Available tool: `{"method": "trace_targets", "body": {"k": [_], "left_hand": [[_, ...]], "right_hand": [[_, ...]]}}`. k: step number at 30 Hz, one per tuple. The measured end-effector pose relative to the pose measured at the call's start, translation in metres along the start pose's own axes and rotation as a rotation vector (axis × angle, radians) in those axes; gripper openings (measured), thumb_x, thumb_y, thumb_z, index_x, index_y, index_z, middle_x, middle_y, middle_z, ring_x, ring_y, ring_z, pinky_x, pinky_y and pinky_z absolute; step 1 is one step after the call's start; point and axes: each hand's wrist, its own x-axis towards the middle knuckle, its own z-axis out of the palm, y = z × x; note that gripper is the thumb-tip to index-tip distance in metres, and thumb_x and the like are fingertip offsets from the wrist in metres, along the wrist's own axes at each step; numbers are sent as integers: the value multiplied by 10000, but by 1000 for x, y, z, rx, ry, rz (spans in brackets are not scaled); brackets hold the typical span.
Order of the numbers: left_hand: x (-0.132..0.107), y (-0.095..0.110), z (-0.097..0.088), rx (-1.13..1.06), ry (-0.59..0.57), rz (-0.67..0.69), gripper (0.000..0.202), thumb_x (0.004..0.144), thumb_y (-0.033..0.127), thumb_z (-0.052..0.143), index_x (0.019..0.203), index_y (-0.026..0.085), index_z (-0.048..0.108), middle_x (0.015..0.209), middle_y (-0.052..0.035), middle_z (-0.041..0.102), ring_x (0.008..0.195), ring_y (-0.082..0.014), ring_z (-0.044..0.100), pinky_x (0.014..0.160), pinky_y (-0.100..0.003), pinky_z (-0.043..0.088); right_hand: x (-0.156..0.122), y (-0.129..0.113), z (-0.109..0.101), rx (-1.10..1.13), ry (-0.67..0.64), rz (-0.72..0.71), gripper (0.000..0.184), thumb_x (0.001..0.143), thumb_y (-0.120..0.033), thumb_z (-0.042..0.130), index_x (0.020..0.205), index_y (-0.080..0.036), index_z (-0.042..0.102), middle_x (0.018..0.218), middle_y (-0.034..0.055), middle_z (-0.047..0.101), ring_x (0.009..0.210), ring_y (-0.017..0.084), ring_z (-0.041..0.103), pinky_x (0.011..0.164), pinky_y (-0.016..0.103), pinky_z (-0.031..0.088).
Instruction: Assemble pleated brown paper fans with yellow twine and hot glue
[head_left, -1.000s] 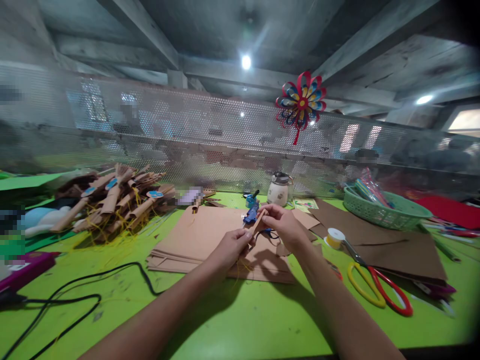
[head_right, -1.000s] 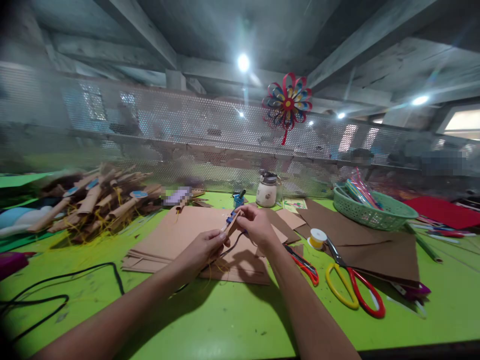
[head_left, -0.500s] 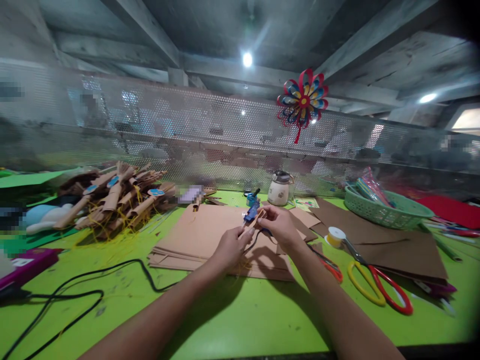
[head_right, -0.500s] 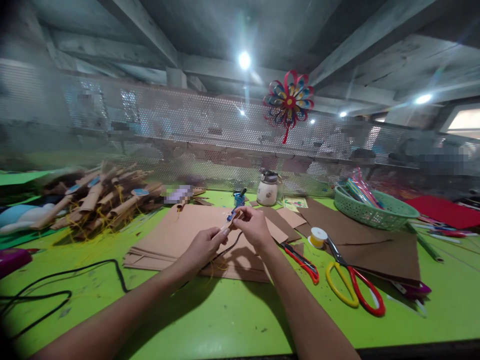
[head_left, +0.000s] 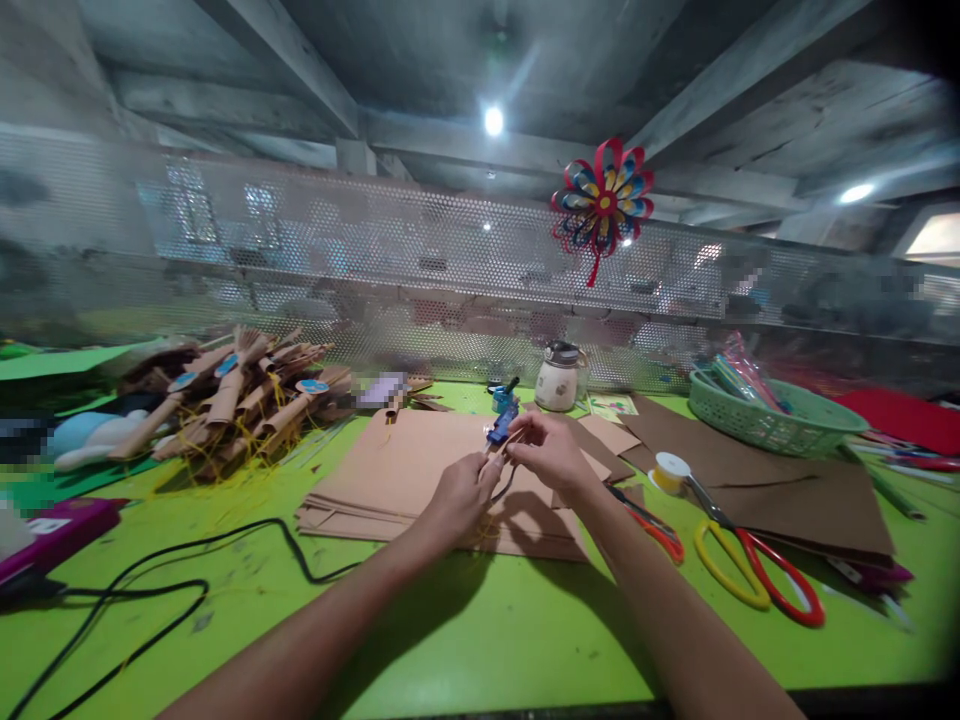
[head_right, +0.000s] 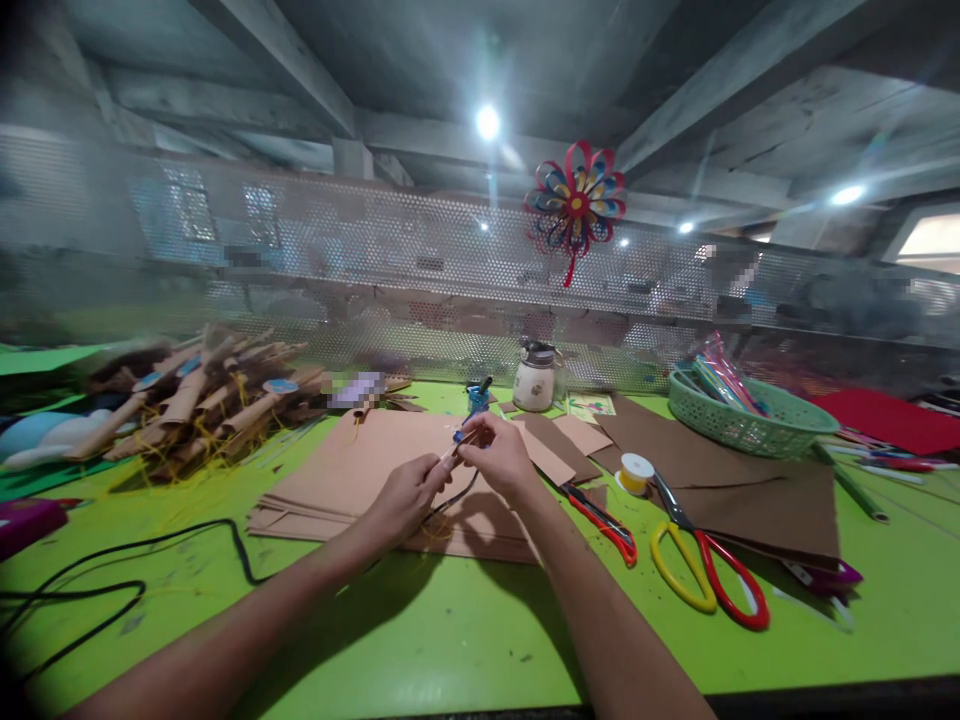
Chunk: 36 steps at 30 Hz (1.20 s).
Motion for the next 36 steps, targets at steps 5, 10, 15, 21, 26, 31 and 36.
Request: {"method": "trace_targets", "body": {"k": [5,10,15,21,26,31,36], "left_hand": [[0,-3,1,-16,12,-4,458,876,495,335,655,172,573,631,-44,593,605,-178,524,567,-272,338],[1,-9,3,-50,14,-21,436,864,457,321,642,175,569,621,-46,589,609,-188,529,574,-278,343],[4,-12,3,-60,-19,-44,410,846,438,327,606,182,539,588,-28,556,582,-176,495,554,-268,314],[4,-11,7,-99,-57,-98,476,819,560,372,638,163,564,575,-15,527,557,-158,466,518,-255,289],[4,-11,10,-227,-105,-133,459,800,575,408,657,162,548,554,13,473,506,-125,404,477,-237,265],[2,-4,7,-381,-97,-217,408,772,534,461,624,160,530,507,15,450,459,-106,356,445,-235,247],[-6,10,1,-535,-114,-229,370,785,489,484,621,159,510,526,26,406,474,-90,322,453,-230,238]], "right_hand": [[-1,0,1,-55,5,-3,247,562,-148,639,805,-154,595,675,3,629,605,134,549,577,257,456],[-1,-3,1,-37,-11,32,324,540,-116,639,862,-148,626,704,-8,631,582,107,512,570,240,441],[-1,-1,3,-36,27,52,372,518,-108,642,889,-147,641,688,-17,621,575,108,506,555,237,440],[1,2,5,-101,84,55,396,497,-89,620,889,-131,665,651,-22,587,566,118,486,530,235,412],[0,2,4,-112,74,50,418,527,-129,621,943,-116,661,671,-8,593,563,128,501,535,250,429],[1,5,4,-112,93,20,436,519,-116,605,952,-132,657,782,21,618,626,133,517,590,256,442],[1,9,5,-75,64,1,463,531,-137,603,993,-145,632,831,32,628,653,140,548,626,265,461]]}}
